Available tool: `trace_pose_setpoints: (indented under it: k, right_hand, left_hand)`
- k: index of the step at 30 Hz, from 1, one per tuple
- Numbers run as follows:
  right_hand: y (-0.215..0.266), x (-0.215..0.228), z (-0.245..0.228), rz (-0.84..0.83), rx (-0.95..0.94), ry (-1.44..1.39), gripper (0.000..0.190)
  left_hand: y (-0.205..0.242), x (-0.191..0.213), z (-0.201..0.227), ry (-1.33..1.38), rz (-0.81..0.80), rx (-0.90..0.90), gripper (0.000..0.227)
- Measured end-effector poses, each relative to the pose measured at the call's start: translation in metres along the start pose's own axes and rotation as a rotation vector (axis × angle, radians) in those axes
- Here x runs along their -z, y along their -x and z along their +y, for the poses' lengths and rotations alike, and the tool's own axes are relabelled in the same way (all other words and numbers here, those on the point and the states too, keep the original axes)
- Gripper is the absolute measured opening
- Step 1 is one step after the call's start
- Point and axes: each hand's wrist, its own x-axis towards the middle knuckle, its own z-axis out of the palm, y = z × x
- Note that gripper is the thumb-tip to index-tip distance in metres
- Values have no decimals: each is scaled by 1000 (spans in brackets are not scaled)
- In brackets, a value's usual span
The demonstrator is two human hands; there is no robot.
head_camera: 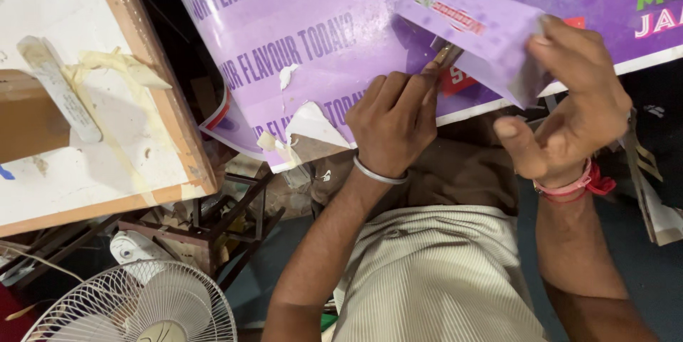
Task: The person assembles small purple cardboard boxes by folding flaps and pressing edges together. They handle multiple boxes one at a time, aligning and securing the sides to form a rectangular shape.
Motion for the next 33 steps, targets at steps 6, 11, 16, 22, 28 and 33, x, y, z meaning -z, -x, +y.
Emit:
trace_pose_setpoints:
  k: [6,11,16,22,28,33]
  right_hand:
    - [-43,-7,-26,-201,-44,119,47]
    - [-70,-17,-28,-298,6,188,39]
    - [-89,-24,-22,-341,82,320,33]
    - [-99,-36,-10,-353,58,356,32]
    - [-92,-37,-4,-375,-25,186,25]
    - [-93,-39,0,-386,-116,59,23]
  left_hand:
    - [-1,0,1,15,10,1,17]
    - [-2,-1,0,-11,3,0,16]
    - [-1,0,1,-8,-4,1,19]
    - [-3,1,1,-10,3,13,14]
    - [-3,0,-2,1,1,6,14]
    - [-3,0,-4,7,-10,-12,15]
